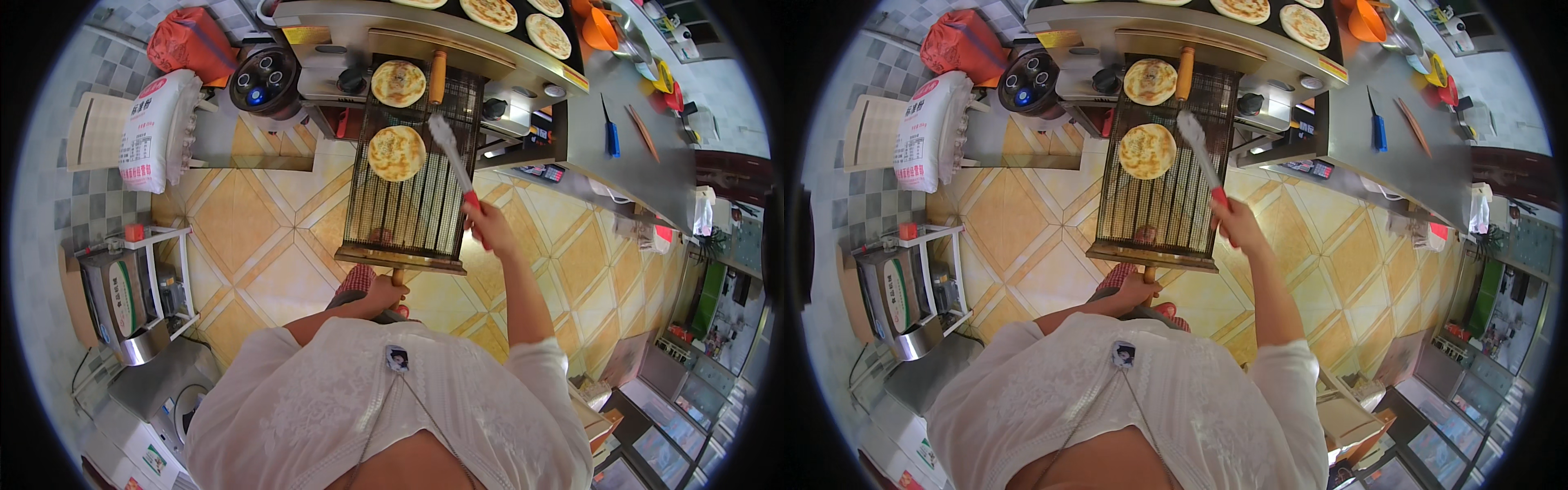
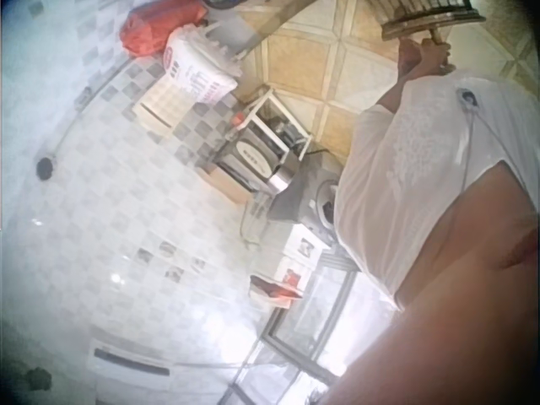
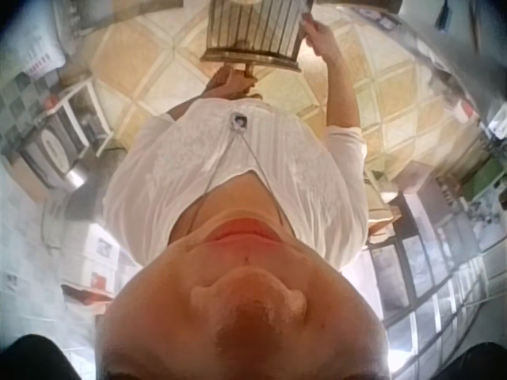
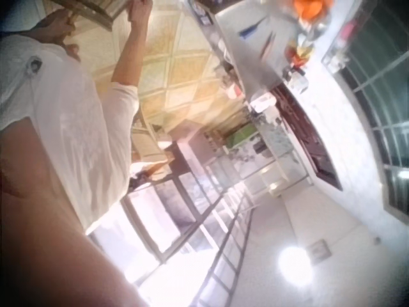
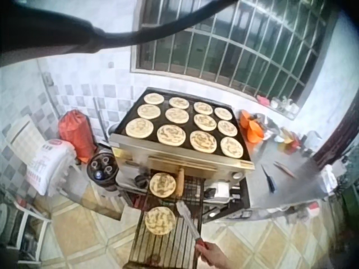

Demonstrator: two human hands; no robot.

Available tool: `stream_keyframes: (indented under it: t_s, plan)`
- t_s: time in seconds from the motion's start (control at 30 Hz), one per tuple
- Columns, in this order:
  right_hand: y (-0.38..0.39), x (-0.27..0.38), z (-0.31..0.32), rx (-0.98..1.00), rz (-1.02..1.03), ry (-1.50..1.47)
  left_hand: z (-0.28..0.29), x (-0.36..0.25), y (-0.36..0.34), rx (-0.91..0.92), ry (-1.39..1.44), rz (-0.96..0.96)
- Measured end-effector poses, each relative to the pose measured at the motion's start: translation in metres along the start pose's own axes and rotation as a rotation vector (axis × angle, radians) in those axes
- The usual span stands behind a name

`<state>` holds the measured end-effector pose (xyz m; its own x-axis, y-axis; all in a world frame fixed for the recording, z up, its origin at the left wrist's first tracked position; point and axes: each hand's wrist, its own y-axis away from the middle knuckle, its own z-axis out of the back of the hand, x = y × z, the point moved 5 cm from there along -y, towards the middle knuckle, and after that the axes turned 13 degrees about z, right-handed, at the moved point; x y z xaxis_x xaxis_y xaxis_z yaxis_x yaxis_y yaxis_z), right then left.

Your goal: The person places round dough discs onto a hot griddle and cooks them. They use a brush to apply oil to the cooking pancakes and a spatula to flip them. Once cooked, the pancakes are transferred with tongs to a wire cooling rack and then arranged on a wooden tray.

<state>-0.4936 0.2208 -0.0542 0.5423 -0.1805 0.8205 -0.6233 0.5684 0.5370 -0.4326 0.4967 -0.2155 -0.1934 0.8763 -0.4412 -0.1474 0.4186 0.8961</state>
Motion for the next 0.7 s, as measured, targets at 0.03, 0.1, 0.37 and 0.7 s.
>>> stream_keyframes:
  t_s: [0.03, 0.1, 0.37, 0.7]
  plan:
    - [-0.024, -0.008, 0.003, 0.012, 0.019, -0.080, -0.003, 0.004, -0.004, -0.008, -0.010, -0.002]
    - [-0.078, -0.012, 0.000, 0.188, 0.027, -0.449, -0.003, 0.006, -0.007, -0.002, -0.094, -0.056]
    - [-0.060, -0.017, -0.005, 0.257, 0.010, -0.466, 0.006, -0.014, 0.014, -0.069, -0.121, -0.022]
    - [0.043, -0.034, 0.015, 0.172, -0.048, -0.021, 0.008, -0.021, 0.020, -0.053, -0.013, -0.002]
